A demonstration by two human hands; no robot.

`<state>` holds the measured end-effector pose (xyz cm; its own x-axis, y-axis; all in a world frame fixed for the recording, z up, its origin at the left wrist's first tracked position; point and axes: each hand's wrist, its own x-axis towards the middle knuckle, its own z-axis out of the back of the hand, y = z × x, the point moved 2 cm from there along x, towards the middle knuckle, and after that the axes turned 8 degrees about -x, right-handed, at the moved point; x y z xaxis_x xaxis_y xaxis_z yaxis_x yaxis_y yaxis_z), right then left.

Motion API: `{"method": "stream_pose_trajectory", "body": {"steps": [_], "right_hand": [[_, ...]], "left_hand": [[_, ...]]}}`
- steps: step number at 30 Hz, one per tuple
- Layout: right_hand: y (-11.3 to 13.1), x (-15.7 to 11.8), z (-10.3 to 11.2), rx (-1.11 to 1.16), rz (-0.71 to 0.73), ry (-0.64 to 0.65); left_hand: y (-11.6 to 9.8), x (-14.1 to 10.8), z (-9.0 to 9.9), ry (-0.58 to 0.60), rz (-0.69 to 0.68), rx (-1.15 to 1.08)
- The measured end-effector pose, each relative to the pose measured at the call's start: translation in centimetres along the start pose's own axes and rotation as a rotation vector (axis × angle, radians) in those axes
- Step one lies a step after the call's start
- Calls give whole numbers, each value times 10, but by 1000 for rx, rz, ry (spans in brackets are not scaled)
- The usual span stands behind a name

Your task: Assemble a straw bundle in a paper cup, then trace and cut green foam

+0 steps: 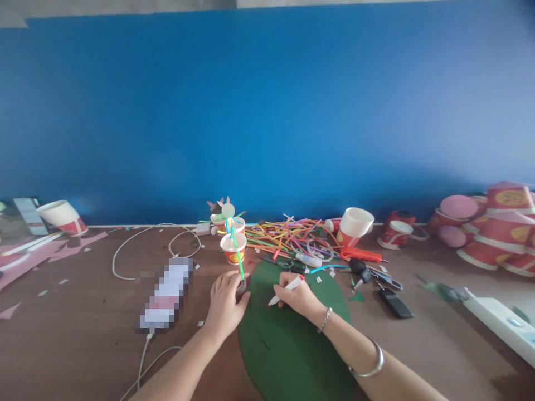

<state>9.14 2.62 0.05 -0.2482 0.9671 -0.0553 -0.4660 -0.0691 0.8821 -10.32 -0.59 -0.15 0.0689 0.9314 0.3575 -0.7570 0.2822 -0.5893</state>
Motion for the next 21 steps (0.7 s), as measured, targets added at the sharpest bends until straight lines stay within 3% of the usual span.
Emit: {"method": "stream_pose_trajectory", "body": {"steps": [12,18,21], "right_hand": [[2,0,1,82,-35,14],[-3,6,14,359,-102,-222],[-6,8,18,332,-76,-280]], "left_hand": [[-1,0,1,14,22,-4],[-1,0,0,12,24,15],[-2,0,1,7,15,16]]}}
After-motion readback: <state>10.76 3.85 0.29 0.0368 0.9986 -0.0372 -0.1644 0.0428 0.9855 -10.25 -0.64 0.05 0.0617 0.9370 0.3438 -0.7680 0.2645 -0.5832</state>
